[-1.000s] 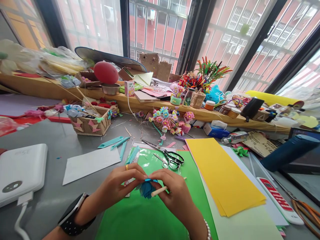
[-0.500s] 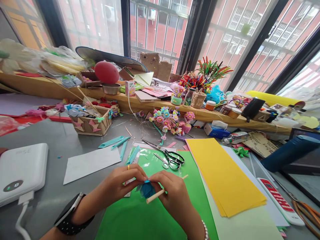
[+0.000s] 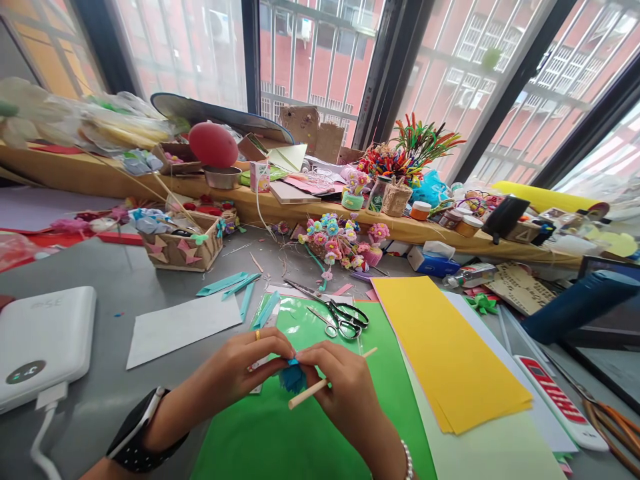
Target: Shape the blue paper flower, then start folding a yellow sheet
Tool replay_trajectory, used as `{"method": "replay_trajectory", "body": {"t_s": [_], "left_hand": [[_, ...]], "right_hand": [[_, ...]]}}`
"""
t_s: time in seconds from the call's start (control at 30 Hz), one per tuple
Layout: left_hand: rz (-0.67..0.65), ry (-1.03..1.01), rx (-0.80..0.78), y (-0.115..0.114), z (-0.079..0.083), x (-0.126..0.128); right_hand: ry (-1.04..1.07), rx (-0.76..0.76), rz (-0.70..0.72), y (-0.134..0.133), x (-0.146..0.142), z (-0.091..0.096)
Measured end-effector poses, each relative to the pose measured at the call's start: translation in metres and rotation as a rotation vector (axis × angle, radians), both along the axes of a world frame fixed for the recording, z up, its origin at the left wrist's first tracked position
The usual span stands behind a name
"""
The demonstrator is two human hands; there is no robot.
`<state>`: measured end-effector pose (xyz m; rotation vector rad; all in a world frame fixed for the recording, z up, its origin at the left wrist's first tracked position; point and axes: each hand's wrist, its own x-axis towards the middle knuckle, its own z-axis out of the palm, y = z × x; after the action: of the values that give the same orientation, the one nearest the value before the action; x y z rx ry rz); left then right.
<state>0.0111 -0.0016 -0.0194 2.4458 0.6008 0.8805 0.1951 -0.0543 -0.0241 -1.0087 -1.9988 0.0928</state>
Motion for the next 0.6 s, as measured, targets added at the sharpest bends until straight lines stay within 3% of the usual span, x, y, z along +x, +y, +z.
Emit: {"method": "replay_trajectory", "body": {"t_s": [0.43,0.6], "left_hand": [[0.014,-0.057,0.177,-0.0041,-0.0031,0.0027],[-0.022,-0.091,0.044,-0.0003,-0.0008,0.0033]], "right_hand": [[0.019,0.035,0.014,0.0007,0.0002,0.0003],[0.037,0.103,0.021,-0.0001,0.0006,0.0007]]}}
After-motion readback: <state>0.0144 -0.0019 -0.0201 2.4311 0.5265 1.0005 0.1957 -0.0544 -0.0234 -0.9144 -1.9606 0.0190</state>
